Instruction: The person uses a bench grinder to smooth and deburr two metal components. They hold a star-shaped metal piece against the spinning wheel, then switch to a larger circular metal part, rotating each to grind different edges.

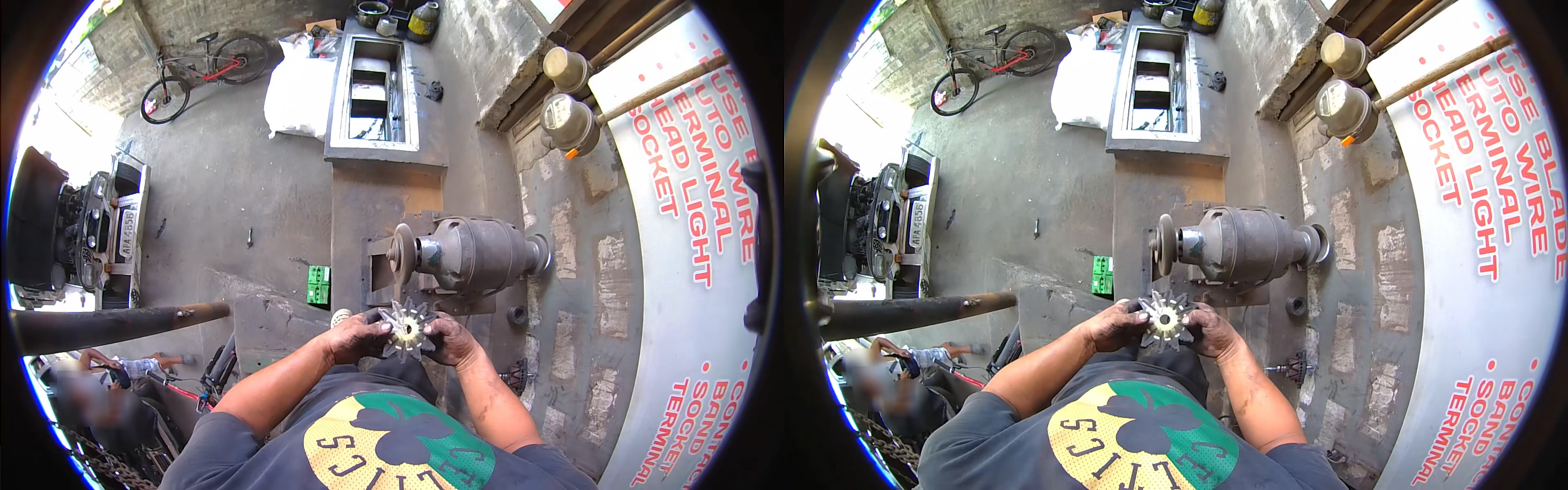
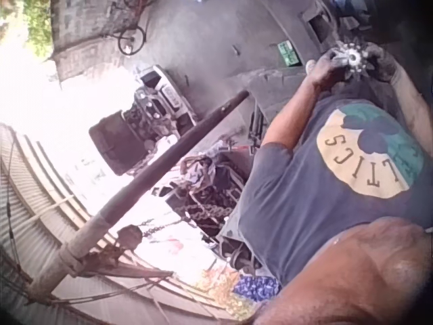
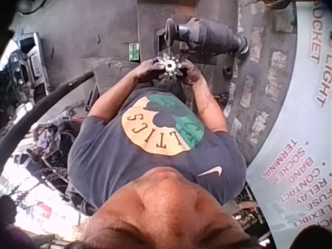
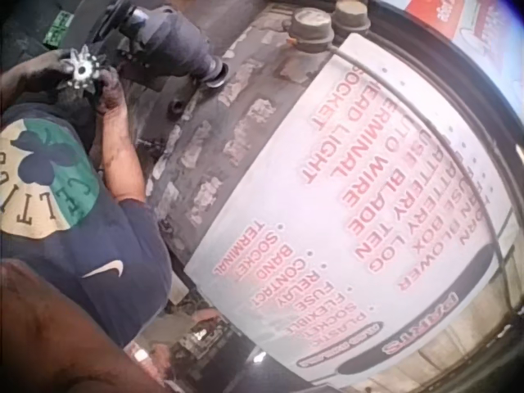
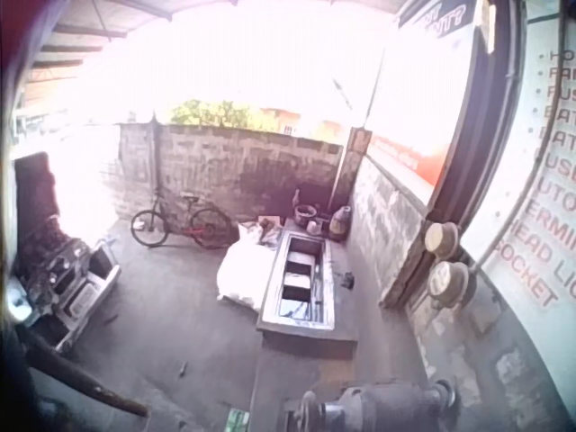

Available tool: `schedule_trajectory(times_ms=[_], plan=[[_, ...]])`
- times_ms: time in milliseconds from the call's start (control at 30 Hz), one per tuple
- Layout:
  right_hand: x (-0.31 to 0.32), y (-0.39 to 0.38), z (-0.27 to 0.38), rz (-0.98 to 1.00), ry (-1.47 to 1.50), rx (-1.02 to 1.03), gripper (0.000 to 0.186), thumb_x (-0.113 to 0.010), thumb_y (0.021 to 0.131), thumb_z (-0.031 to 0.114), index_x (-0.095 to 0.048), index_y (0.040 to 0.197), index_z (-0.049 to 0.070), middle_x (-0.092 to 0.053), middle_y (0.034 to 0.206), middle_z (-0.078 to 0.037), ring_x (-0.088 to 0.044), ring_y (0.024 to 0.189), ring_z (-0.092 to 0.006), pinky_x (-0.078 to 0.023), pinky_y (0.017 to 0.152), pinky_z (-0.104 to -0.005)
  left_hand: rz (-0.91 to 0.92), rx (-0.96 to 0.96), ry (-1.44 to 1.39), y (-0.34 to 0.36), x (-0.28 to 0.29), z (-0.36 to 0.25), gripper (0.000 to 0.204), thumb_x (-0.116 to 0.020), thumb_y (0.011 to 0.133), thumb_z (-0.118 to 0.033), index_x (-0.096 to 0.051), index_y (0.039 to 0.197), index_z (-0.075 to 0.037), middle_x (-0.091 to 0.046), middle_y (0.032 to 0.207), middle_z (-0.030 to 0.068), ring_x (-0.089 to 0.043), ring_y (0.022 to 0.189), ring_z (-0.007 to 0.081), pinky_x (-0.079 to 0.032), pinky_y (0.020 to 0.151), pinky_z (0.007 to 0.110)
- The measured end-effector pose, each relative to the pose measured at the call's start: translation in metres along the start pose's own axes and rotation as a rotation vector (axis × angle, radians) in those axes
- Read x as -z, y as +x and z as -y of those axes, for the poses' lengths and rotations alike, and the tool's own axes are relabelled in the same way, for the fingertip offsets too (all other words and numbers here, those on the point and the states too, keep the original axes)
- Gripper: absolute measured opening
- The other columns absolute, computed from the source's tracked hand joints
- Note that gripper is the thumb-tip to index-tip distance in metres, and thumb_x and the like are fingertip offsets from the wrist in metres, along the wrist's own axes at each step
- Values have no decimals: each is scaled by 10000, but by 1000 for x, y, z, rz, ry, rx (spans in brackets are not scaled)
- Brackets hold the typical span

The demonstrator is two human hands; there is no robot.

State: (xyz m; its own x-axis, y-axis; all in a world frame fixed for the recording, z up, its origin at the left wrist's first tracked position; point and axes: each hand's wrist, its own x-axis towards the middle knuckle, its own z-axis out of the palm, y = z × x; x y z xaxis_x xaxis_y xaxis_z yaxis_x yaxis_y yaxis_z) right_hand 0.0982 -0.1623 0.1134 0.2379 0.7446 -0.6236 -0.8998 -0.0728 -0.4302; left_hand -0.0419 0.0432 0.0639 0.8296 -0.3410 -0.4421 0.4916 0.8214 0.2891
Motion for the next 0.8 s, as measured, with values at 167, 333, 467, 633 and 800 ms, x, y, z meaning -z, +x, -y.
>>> schedule_trajectory(times_ms=[167,333,467,633,800], plan=[[12,22,-25,-58,374,102,449,-645,899,234,-671,1261,-31,-746,1174,-125,-708,1029,-264,-552,1009,-413,-177,-68,52,10,-26,-12,414,-756,947,-140,-603,1327,-79,-690,1178,41,-654,1031,172,-512,853,334],[22,66,-8,-70,363,150,380,-637,882,215,-656,1161,-42,-725,1068,-123,-679,937,-255,-548,926,-412,-149,-99,-104,50,-1,-25,235,-723,979,-204,-699,1175,-76,-722,1092,3,-654,1000,143,-504,854,343],[-13,38,-2,-130,368,159,303,-620,878,175,-667,1118,-4,-724,1050,-120,-685,914,-249,-566,875,-402,-178,-85,-116,24,-24,-29,263,-685,1003,-167,-672,1211,-6,-725,1142,59,-679,1061,195,-553,947,369],[18,71,0,-120,437,96,270,-615,873,188,-663,1081,23,-709,932,-90,-678,841,-233,-571,809,-388,-254,-76,-160,56,-5,-32,246,-687,1003,-139,-669,1210,-8,-727,1116,82,-692,1033,199,-556,933,363],[48,66,-10,21,509,96,452,-560,886,188,-609,1266,-53,-711,1149,-176,-682,1010,-302,-547,972,-460,-213,-61,-171,53,-10,-27,237,-714,978,-143,-677,1178,-20,-743,1054,47,-710,1000,186,-557,905,323]])
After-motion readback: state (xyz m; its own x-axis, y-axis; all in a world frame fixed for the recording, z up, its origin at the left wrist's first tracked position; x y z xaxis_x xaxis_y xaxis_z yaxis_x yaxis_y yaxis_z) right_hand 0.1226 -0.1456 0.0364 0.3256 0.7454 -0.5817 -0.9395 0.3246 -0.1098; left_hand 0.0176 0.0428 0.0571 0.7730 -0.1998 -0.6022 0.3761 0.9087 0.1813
